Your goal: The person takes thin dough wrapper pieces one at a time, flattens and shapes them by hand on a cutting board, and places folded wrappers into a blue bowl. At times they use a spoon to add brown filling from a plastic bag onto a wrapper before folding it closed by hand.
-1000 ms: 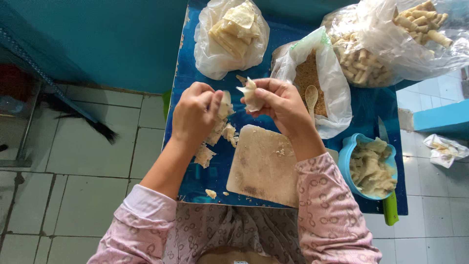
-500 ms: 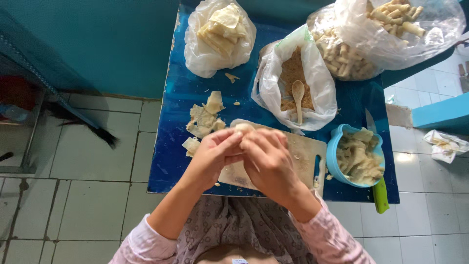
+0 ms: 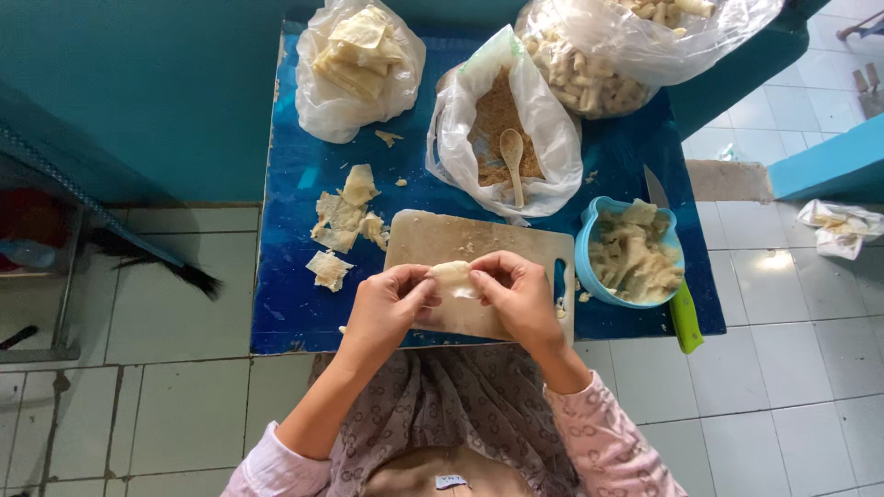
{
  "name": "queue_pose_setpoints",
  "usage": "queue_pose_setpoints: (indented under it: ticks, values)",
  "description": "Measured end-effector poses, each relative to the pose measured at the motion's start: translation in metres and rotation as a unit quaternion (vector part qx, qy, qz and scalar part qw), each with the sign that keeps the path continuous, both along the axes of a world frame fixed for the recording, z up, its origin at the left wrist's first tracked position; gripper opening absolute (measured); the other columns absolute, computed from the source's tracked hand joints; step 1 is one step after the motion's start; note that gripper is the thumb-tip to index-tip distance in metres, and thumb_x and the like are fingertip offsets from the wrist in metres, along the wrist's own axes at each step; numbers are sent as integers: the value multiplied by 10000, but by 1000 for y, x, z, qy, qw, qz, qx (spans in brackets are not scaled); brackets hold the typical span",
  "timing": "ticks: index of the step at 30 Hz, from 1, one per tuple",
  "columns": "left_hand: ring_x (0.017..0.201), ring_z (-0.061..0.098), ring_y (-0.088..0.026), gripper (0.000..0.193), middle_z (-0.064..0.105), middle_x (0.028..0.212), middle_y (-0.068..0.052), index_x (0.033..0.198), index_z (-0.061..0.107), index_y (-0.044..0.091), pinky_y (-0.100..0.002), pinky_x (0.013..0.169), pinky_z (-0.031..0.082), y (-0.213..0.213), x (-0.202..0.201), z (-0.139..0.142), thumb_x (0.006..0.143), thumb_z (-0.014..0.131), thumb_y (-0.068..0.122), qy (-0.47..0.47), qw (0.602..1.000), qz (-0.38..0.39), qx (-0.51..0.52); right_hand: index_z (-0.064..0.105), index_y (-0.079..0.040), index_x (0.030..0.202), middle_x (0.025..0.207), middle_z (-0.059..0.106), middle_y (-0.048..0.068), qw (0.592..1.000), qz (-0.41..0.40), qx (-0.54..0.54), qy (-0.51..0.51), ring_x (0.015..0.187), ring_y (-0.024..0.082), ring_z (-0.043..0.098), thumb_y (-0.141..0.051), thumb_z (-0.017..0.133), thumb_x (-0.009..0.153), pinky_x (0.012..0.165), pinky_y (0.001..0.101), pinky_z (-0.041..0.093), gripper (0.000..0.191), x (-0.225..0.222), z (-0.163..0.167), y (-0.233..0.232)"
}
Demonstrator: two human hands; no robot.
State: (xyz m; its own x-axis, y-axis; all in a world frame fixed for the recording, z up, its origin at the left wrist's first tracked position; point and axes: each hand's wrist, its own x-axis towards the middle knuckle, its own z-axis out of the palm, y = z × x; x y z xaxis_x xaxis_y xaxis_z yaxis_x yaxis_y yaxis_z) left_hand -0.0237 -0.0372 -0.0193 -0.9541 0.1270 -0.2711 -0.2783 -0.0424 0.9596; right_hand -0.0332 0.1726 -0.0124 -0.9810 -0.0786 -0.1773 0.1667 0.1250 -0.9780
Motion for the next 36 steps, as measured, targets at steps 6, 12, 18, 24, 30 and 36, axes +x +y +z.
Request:
queue_pose_setpoints:
  ticks: [6, 12, 18, 24, 30, 36]
  values:
    - [704, 750, -99, 213, 769, 820, -74, 1085, 714, -31, -250, 622, 600, 7, -3, 17, 960, 637, 123, 45, 999, 14, -19, 726, -4, 1071, 908, 706, 69, 961, -40, 173, 211, 759, 115, 668, -50, 700, 926, 671, 253, 534, 154, 9, 17, -18]
    - [660, 744, -305, 299, 726, 644, -168, 1186, 600, 77, -399, 632, 557, 4, -4, 32, 918, 644, 201, 32, 945, -58, -321, 668, 14, 965, 924, 672, 167, 930, 21, 315, 190, 823, 303, 681, -45, 723, 831, 727, 377, 534, 156, 4, 28, -24]
    - [749, 711, -402, 239, 720, 729, -191, 1122, 592, 94, -495, 658, 537, -1, 2, 28, 939, 651, 235, 95, 930, -38, -354, 685, -12, 993, 977, 679, 161, 916, 46, 329, 225, 873, 332, 682, -30, 646, 916, 748, 393, 532, 87, 6, 33, -21]
    - [646, 727, -311, 160, 734, 708, -123, 1011, 659, 95, -419, 599, 552, -30, 34, 37, 918, 665, 225, 89, 951, -7, -296, 696, -7, 1015, 917, 688, 133, 933, -23, 294, 207, 719, 234, 676, -64, 666, 934, 652, 356, 540, 104, 2, 58, -34]
    - [578, 647, -209, 154, 688, 721, -95, 954, 714, 46, -346, 564, 508, -82, 44, 40, 970, 713, 199, 94, 915, 209, -332, 703, -37, 1041, 1070, 696, 121, 824, 219, 285, 439, 973, 337, 688, 16, 654, 849, 864, 405, 553, 205, -26, 42, -107]
    - [845, 691, -203, 173, 680, 1029, -120, 1133, 704, 42, -323, 732, 558, -105, 35, 34, 979, 709, 121, 199, 888, 253, -327, 709, -51, 945, 962, 723, 112, 848, 235, 256, 400, 952, 323, 682, -35, 714, 863, 846, 398, 541, 84, -64, 7, -157]
